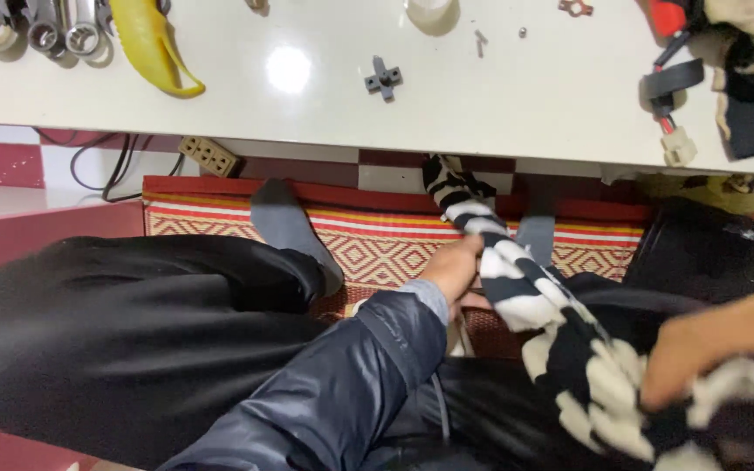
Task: The person assembles small mechanical parts on a white workbench. They insert a small metal piece into a black plastic component, then use a cloth to wipe the component and their hands. They continue to assemble the parts by hand.
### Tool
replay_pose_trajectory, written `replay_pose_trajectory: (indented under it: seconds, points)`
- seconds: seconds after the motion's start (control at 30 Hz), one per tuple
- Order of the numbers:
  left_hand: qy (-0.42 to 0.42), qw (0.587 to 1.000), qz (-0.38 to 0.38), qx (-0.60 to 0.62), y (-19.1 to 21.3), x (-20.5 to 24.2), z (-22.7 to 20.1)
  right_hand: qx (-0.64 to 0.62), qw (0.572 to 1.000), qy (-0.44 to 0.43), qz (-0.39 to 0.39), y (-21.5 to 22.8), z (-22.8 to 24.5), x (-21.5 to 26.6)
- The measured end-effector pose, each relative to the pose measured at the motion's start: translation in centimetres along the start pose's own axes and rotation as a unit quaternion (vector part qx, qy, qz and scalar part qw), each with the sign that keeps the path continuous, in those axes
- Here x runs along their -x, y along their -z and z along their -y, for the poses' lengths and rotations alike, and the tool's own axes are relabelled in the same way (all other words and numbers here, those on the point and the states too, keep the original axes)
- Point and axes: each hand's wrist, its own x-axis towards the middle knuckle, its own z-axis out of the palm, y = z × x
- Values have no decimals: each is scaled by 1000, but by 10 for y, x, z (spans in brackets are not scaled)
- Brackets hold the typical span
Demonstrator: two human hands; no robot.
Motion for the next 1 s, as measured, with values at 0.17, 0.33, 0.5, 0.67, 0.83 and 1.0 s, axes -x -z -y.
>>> replay_pose_trajectory:
  seconds: [0.17,0.33,0.5,0.67,0.83,1.0]
  points:
    - [-4,998,-60,25,-4,9,-11,-78,939,241,231,-11,24,-9]
    - [-36,989,-131,-64,7,-17,33,8,999,10,-45,-53,6,-16]
    - [-77,996,-39,6,-22,44,52,76,925,-313,-204,-75,3,-41]
    - [-93,919,23,-383,-27,99,20,-50,860,-315,-399,-101,-46,-66]
    - [-177,945,129,-243,-30,67,52,-139,792,-304,-511,-102,-37,-61]
    - [-433,742,93,-503,-4,-52,87,-24,772,-224,-595,-107,-32,-70]
